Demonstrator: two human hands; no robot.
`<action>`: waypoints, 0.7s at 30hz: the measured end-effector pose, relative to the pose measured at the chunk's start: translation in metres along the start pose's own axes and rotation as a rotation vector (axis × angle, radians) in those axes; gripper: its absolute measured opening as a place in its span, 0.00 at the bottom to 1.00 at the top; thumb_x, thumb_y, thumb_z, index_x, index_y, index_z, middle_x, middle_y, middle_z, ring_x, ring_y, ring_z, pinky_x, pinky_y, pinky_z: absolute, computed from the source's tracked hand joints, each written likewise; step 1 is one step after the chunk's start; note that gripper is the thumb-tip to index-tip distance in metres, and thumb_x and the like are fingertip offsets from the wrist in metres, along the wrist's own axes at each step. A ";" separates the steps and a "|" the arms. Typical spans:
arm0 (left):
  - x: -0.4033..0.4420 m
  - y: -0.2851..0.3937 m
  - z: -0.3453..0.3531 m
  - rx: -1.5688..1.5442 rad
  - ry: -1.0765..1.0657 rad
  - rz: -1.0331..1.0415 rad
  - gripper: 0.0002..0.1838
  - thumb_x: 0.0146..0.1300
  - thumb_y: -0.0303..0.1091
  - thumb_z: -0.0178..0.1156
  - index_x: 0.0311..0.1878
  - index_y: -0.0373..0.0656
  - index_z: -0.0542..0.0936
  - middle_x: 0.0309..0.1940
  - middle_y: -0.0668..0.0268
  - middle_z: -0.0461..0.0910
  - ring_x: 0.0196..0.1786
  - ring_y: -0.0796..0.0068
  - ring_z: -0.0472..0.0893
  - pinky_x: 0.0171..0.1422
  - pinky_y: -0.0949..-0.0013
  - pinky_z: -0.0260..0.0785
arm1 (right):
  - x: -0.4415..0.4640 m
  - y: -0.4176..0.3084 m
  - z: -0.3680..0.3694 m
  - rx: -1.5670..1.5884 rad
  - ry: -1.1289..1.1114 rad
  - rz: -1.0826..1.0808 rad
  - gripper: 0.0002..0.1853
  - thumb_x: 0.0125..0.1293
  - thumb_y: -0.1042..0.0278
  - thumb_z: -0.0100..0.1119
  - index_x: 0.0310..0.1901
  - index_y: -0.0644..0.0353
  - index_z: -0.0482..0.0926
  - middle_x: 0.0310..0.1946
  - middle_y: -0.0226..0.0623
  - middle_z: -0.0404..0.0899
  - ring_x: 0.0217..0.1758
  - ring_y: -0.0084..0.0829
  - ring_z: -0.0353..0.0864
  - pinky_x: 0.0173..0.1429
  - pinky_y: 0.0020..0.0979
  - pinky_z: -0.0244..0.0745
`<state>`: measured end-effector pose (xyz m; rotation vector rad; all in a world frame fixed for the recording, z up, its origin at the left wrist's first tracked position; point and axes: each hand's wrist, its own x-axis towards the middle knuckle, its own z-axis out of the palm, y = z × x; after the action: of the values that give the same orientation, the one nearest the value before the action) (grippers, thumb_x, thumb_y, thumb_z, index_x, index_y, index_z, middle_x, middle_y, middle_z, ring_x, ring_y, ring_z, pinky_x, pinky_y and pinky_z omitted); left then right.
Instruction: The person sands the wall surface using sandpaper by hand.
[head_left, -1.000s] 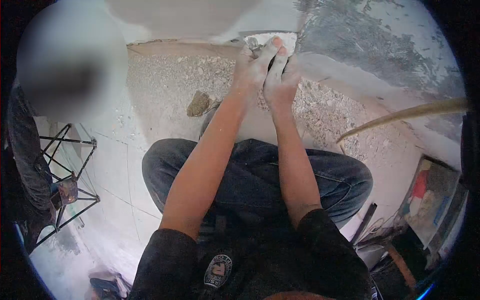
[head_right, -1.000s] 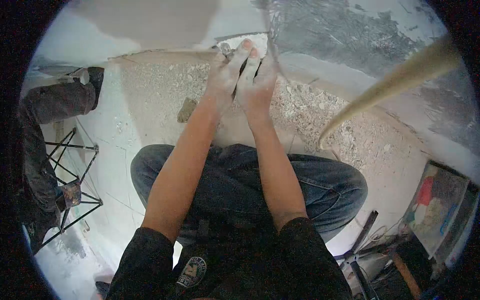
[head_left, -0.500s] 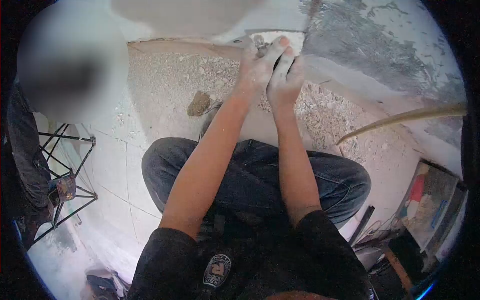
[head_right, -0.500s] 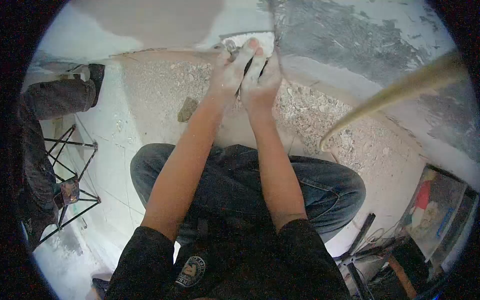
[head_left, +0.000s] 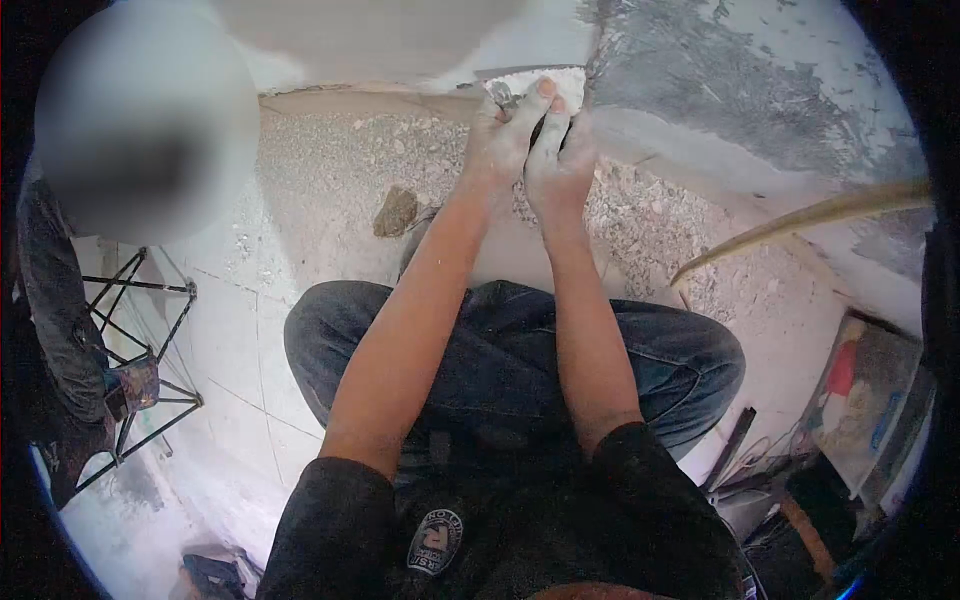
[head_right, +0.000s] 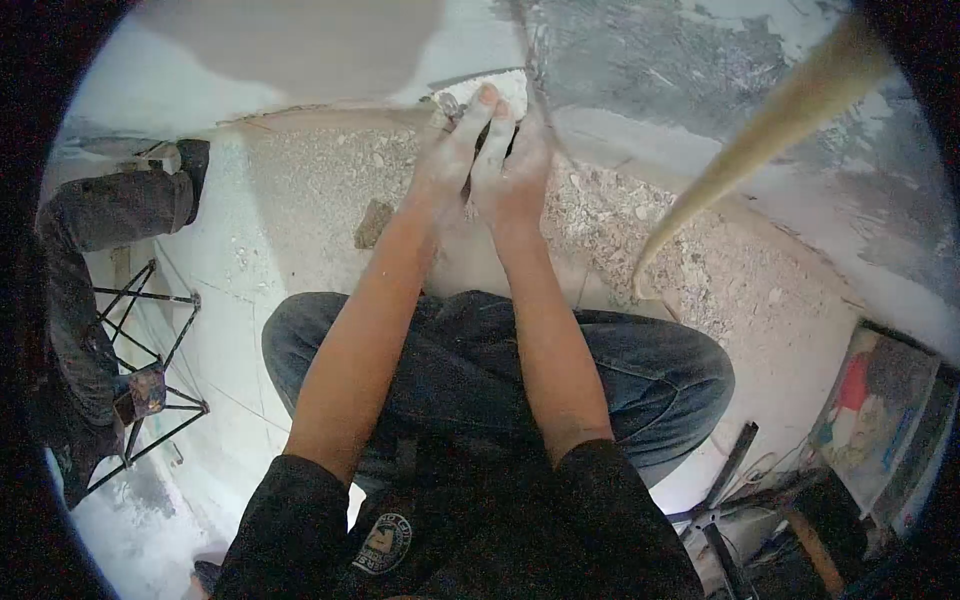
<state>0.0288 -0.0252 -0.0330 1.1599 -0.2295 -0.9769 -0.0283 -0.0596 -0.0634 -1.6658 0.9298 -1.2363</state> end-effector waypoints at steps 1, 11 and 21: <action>-0.003 0.005 0.002 0.006 -0.009 -0.019 0.17 0.65 0.46 0.63 0.48 0.43 0.78 0.40 0.70 0.80 0.41 0.81 0.78 0.43 0.75 0.73 | 0.002 -0.008 -0.002 0.044 -0.031 0.021 0.15 0.72 0.64 0.46 0.49 0.70 0.74 0.37 0.51 0.80 0.40 0.42 0.80 0.47 0.36 0.73; -0.006 0.018 0.006 0.040 -0.043 0.170 0.16 0.65 0.45 0.63 0.46 0.42 0.79 0.39 0.71 0.79 0.39 0.81 0.77 0.41 0.75 0.72 | 0.008 -0.024 -0.003 0.096 -0.055 0.040 0.18 0.76 0.60 0.45 0.45 0.70 0.75 0.34 0.38 0.80 0.38 0.25 0.75 0.44 0.29 0.71; -0.013 0.052 0.023 0.037 -0.222 0.297 0.12 0.64 0.37 0.64 0.44 0.39 0.81 0.36 0.71 0.82 0.38 0.82 0.80 0.42 0.77 0.73 | 0.027 -0.066 -0.017 0.173 -0.030 0.012 0.19 0.75 0.58 0.45 0.43 0.70 0.76 0.28 0.43 0.80 0.31 0.31 0.77 0.39 0.34 0.72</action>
<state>0.0340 -0.0279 0.0250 1.0147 -0.5831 -0.8383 -0.0329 -0.0630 0.0099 -1.5364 0.7908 -1.2445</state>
